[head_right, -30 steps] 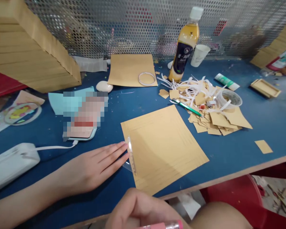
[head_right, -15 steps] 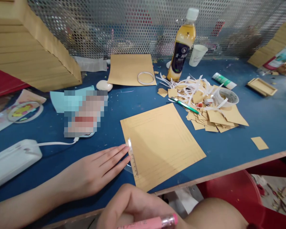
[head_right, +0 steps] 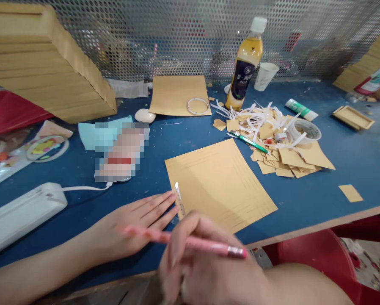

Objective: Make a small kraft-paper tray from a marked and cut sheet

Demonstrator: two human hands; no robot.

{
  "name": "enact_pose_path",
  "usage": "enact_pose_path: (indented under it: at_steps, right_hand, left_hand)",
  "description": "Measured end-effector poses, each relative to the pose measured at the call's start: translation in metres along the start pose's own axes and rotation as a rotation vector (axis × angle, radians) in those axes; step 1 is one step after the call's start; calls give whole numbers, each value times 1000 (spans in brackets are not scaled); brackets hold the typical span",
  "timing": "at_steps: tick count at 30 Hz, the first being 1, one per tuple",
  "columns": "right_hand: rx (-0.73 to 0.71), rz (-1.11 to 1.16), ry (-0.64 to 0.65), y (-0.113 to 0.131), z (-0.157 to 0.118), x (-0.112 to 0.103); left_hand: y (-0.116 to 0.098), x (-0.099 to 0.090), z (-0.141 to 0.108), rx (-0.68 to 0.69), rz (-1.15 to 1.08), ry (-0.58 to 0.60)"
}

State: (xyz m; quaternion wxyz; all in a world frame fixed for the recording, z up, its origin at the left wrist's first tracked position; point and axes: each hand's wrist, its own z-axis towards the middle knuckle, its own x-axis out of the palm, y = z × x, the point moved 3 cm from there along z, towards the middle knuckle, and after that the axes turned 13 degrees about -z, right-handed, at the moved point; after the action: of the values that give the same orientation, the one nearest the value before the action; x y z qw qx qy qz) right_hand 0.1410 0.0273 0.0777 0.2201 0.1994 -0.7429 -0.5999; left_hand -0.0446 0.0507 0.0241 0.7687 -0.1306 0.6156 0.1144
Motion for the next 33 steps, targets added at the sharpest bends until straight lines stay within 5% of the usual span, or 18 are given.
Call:
enact_pose_path:
  at_steps: [3,6,9,33]
  right_hand:
    - [-127,-105,-273,1,13,-38]
    - [-46,-507,-279,-4,31,-73]
    - [5,-578,-286,-13,43,-92]
    - [9,-666,-235,-48,52,-81]
  left_hand:
    - [0,0,0,-3,16,16]
    - [0,-3,1,12,35,22]
    - [1,-5,2,24,33,20]
    - [4,-3,2,-4,-25,58]
